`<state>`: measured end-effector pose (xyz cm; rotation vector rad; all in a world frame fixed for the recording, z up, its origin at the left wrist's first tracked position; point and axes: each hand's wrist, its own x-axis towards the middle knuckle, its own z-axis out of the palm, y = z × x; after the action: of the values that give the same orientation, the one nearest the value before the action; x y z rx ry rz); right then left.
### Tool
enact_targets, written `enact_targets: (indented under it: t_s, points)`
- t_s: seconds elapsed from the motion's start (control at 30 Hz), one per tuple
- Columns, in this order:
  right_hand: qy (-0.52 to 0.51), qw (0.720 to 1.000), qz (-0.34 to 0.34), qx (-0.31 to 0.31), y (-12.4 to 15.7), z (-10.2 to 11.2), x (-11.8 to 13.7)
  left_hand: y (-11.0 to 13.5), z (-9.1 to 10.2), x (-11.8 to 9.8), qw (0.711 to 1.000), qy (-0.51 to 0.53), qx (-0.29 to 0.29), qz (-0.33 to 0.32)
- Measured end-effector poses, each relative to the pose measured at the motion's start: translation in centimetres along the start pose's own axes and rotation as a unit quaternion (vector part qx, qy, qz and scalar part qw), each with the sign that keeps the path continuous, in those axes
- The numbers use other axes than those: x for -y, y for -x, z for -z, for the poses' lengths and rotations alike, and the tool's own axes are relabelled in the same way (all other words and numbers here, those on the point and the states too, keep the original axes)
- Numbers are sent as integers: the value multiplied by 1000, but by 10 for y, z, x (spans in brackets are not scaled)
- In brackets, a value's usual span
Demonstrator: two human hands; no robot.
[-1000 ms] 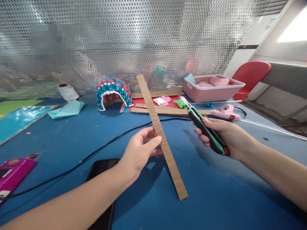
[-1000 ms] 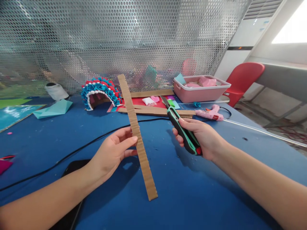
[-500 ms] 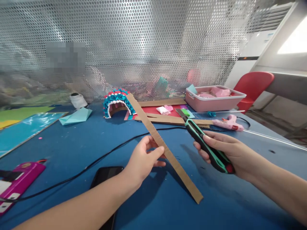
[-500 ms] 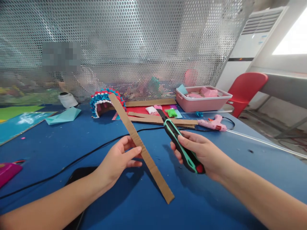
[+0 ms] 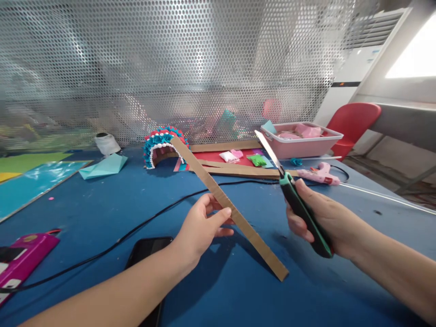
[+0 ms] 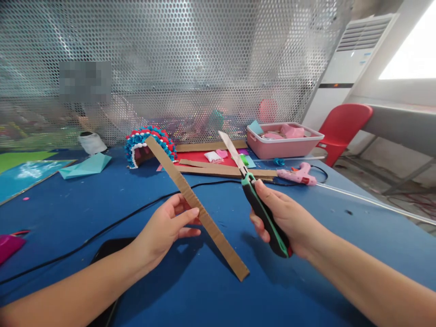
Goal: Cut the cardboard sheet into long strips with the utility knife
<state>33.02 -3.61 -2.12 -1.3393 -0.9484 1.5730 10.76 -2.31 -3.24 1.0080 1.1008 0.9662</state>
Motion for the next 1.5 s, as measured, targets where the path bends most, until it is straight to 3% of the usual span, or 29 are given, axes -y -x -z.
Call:
enact_targets:
  t_s: [0.23,0.47,0.57,0.63,0.67,0.77,0.83,0.93,1.1,1.3,1.5]
  points:
    - [-40,997,-6,69,0,9,-3,1,0,1,998,11,53,20]
    - [3,985,73,155,7,13,5,1,-4,-1,994,59,72,55]
    - [67,972,157,160,8,12,4,2,-6,0,988,81,99,81]
    - [174,947,243,122,10,11,-1,2,-6,1,985,89,119,93]
    - [252,919,289,90,11,11,-4,3,-6,2,983,90,129,96]
    - [446,785,429,9,11,11,-14,4,-6,6,977,102,156,101]
    - [494,717,490,28,9,11,-19,6,-7,7,974,116,166,104]
    - [520,666,531,67,6,8,-22,8,-7,6,969,139,174,108]
    - [542,634,547,68,4,3,-20,8,-5,5,961,178,183,105]
    - [531,641,550,69,6,4,-20,8,-4,4,959,176,187,121]
    - [526,634,564,53,8,3,-20,9,-5,4,964,153,197,95]
